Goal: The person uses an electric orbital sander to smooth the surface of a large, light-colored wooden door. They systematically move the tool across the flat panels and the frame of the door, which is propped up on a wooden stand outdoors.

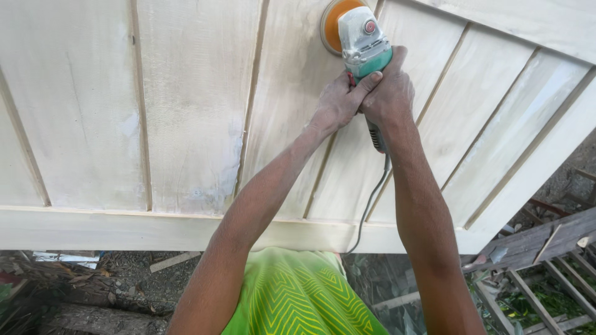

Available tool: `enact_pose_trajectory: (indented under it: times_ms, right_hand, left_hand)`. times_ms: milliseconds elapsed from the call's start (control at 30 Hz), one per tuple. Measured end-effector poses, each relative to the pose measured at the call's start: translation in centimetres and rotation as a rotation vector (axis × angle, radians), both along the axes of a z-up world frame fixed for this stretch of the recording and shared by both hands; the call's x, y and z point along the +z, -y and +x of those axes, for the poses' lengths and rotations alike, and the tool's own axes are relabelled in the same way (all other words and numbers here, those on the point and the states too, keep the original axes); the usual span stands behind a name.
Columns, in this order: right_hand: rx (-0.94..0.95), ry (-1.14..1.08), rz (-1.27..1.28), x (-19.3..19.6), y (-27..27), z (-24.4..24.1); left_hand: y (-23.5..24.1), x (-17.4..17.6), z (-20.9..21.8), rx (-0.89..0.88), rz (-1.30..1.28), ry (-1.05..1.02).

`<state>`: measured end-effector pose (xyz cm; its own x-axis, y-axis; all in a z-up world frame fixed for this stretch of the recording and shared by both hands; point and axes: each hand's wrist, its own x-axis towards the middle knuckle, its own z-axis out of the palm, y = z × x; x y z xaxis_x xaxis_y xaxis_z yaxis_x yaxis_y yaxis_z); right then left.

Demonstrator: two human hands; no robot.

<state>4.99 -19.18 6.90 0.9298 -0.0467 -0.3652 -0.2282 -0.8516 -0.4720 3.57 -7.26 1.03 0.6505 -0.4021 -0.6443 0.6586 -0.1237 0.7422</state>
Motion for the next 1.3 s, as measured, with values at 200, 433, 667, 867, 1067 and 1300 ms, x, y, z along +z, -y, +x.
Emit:
enact_pose_trajectory:
  times_ms: [200, 433, 667, 867, 1067, 1300]
  right_hand:
    - [0.165, 0.051, -0.125, -1.7, -3.4, 1.1]
    - [0.227, 0.041, -0.12, -1.8, -2.2, 2.9]
    - [0.275, 0.149, -0.176, -3.4, -4.6, 3.3]
    - [0.185, 0.022, -0.109, -2.5, -2.3, 3.5]
    - [0.018, -0.019, -0.067, -0.4, 0.9, -0.2]
    - [0.054, -0.056, -0.134, -1.4, -6.2, 0.3]
  left_hand:
    - [-3.9, -1.7, -0.6, 0.26, -0.051, 0.13]
    - [-2.4, -2.6, 0.7, 0.221, -0.036, 0.077]
    - [-5.5, -3.3, 1.2, 0.262, -0.097, 0.13]
    - [-2.8, -3.1, 1.1, 0.184, -0.092, 0.06]
    - [0.8, -1.9, -0.2, 0.081, -0.155, -0.005]
    - [-6.6, -2.5, -0.8, 0.126, -0.047, -0.008]
